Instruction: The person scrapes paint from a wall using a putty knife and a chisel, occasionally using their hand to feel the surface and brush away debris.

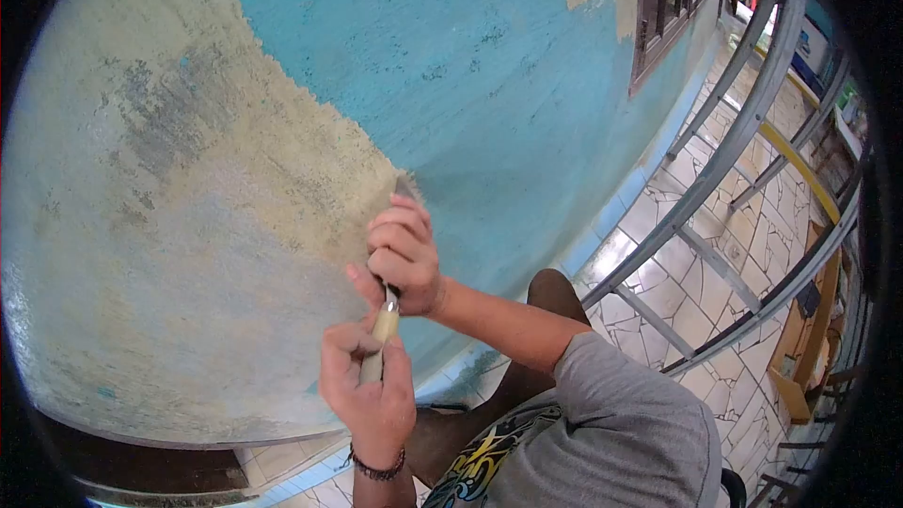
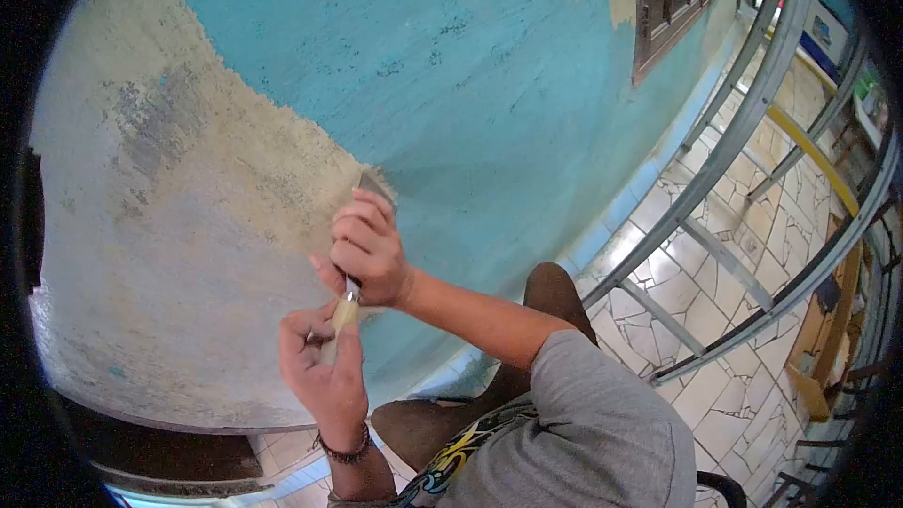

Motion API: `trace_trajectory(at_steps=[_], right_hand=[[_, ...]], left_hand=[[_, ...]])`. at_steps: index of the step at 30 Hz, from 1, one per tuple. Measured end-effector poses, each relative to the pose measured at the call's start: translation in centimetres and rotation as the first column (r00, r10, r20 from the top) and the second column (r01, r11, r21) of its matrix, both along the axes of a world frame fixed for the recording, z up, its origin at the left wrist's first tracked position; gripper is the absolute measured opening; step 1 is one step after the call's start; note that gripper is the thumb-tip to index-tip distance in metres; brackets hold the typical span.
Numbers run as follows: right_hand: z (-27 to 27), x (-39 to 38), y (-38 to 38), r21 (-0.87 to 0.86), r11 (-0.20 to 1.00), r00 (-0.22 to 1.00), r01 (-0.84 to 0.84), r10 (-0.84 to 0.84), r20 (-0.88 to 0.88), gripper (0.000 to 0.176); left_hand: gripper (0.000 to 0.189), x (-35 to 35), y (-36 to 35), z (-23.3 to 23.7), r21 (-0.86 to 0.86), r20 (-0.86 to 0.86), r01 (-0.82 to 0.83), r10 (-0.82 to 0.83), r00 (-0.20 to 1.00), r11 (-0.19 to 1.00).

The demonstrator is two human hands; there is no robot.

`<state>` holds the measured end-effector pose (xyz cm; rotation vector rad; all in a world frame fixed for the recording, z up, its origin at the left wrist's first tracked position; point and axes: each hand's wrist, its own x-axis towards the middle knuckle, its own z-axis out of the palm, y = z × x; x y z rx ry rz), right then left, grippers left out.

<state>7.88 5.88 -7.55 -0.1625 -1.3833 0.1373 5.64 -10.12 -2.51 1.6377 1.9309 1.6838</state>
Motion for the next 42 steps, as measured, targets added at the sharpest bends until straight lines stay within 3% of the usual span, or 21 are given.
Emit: trace_trajectory(at_steps=[2, 5, 8, 11, 14, 17, 18, 20, 22, 23, 25, 26, 29, 32, 35, 38, 41, 42], right_hand=[[-0.3, 0.1, 0.0, 0.012, 1.000, 1.000, -0.012, 0.012, 0.029, 0.028], [-0.4, 0.0, 1.0, 0.001, 0.997, 0.997, 0.072, -0.072, -0.009, 0.028], [-0.1, 0.0, -0.8, -0.032, 0.998, 0.998, -0.062, 0.062, -0.004, 0.028], [-0.8, 0.3, 1.7, 0.006, 0.993, 0.993, 0.120, -0.120, 0.002, 0.031], [-0.8, 0.5, -0.4, -0.050, 0.998, 0.999, -0.048, 0.047, -0.019, 0.031], [-1.6, 0.3, 0.6, -0.010, 0.999, 0.999, 0.039, -0.039, 0.017, 0.032], [-1.6, 0.6, 1.3, -0.037, 0.995, 0.995, 0.094, -0.093, 0.037, 0.032], [-1.7, 0.6, 0.3, -0.051, 0.999, 1.000, 0.003, -0.003, 0.016, 0.032], [-1.3, 0.6, -1.0, -0.078, 0.992, 0.995, -0.096, 0.097, 0.016, 0.032], [-1.4, 0.8, -0.2, -0.061, 0.997, 0.999, -0.040, 0.042, 0.026, 0.033], [-1.7, 0.8, 1.1, -0.036, 0.998, 0.997, 0.052, -0.051, 0.049, 0.033], [-1.8, 0.7, 0.4, -0.047, 0.999, 0.999, 0.006, -0.004, 0.048, 0.032], [-1.5, 0.6, 0.1, -0.019, 0.999, 0.999, -0.037, 0.037, 0.034, 0.030], [-1.4, 0.5, 1.0, -0.013, 1.000, 0.999, 0.029, -0.028, 0.044, 0.029], [-1.0, 0.5, -0.6, -0.039, 0.993, 0.994, -0.109, 0.110, 0.021, 0.029], [-1.1, 0.7, 1.3, 0.034, 0.999, 0.998, 0.013, -0.016, 0.067, 0.032], [-0.7, 0.8, 0.1, -0.015, 0.999, 0.998, -0.052, 0.053, 0.038, 0.032], [-0.5, 0.9, -0.3, -0.030, 0.994, 0.993, -0.106, 0.108, 0.039, 0.033]], left_hand=[[0.019, -0.1, 0.0, -0.2, 0.067, -0.048, 0.012, -0.009, 0.999, 0.998], [0.021, 0.3, 1.1, 0.4, -0.026, 0.063, -0.022, 0.024, 0.998, 0.999], [0.022, 0.3, -0.1, 0.5, 0.066, 0.043, 0.005, -0.008, 0.999, 0.998], [0.023, -0.6, 1.6, -0.6, -0.087, 0.107, -0.020, 0.029, 0.994, 0.996], [0.022, 0.2, 0.1, -0.2, 0.057, -0.049, 0.023, -0.021, 0.999, 0.998], [0.022, -0.2, 0.5, -0.7, -0.052, 0.046, -0.035, 0.037, 0.998, 0.998], [0.022, -0.1, 0.1, -0.8, -0.066, 0.007, -0.045, 0.046, 0.999, 0.997], [0.022, -0.3, 0.7, -0.6, -0.059, -0.083, -0.048, 0.043, 0.996, 0.997], [0.022, 0.6, 0.4, -0.4, 0.026, 0.030, -0.004, 0.003, 1.000, 1.000], [0.022, 1.0, 0.0, -0.4, 0.060, 0.089, 0.010, -0.015, 0.996, 0.998], [0.022, 0.2, 0.7, -0.6, -0.109, 0.153, -0.017, 0.034, 0.988, 0.994], [0.022, -0.2, 1.0, -0.6, -0.184, 0.180, -0.028, 0.061, 0.982, 0.983], [0.022, 0.9, -0.1, -0.4, 0.068, -0.003, 0.024, -0.024, 1.000, 0.997], [0.023, 0.1, 0.8, -0.6, -0.077, 0.107, -0.031, 0.039, 0.993, 0.997], [0.024, 0.9, -0.3, -0.3, 0.046, 0.040, -0.011, 0.009, 0.999, 0.999], [0.024, 0.4, 0.7, -0.8, -0.043, 0.135, -0.044, 0.049, 0.990, 0.998], [0.025, 0.6, 0.1, -0.9, 0.083, 0.025, 0.009, -0.011, 1.000, 0.996], [0.024, 0.6, 0.4, -0.8, 0.035, 0.025, -0.012, 0.011, 1.000, 0.999]])
